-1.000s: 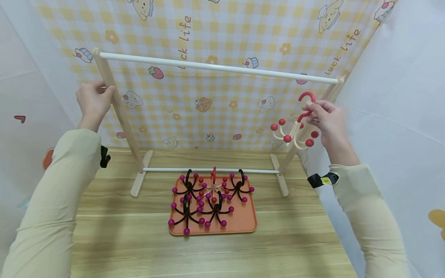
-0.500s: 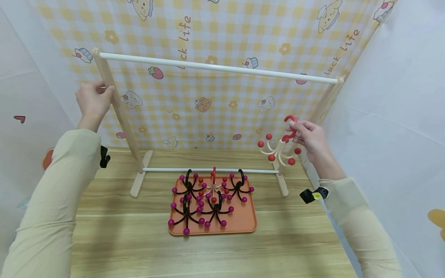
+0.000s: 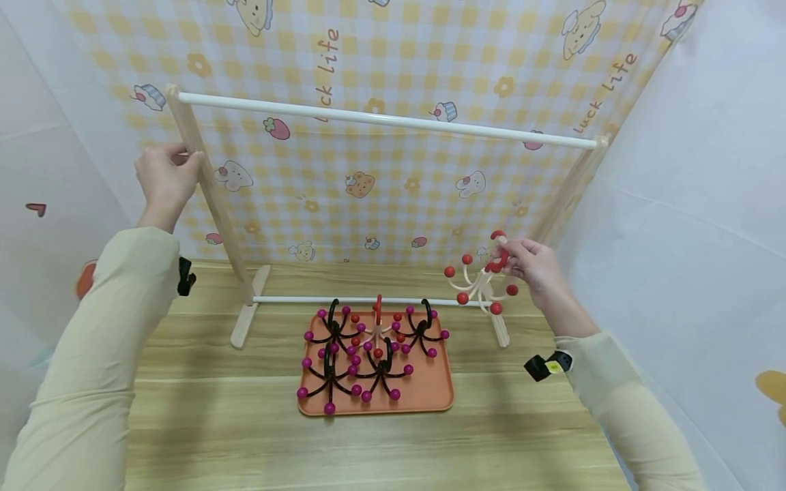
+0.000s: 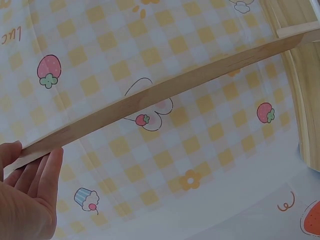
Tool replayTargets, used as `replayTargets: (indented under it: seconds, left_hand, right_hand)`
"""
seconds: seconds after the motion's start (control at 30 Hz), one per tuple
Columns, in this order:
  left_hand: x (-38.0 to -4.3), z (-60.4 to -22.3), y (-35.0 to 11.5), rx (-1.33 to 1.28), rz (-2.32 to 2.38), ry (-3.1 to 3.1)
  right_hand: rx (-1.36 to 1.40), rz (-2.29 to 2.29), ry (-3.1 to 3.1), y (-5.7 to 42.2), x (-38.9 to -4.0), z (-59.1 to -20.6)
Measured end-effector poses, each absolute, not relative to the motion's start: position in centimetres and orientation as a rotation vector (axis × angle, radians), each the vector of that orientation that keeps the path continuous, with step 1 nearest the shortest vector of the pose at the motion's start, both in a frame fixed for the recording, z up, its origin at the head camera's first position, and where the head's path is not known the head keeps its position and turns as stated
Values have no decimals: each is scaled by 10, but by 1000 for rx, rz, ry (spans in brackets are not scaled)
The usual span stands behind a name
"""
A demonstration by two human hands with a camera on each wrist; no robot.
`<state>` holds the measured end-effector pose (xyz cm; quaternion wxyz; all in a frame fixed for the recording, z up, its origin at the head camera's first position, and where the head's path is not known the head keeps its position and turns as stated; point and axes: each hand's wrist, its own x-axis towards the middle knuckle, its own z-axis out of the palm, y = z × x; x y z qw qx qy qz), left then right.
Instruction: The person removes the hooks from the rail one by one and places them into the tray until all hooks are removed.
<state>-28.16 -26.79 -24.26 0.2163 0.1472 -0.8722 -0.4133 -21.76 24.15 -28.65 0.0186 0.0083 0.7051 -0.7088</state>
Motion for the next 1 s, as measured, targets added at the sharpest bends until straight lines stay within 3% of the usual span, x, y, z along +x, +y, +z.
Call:
replayTargets:
  seconds: [1.0]
  left_hand:
    - [-282, -242, -267, 423, -1124, -2423]
  right_hand:
    - [-117, -1760, 2246, 230, -193, -360]
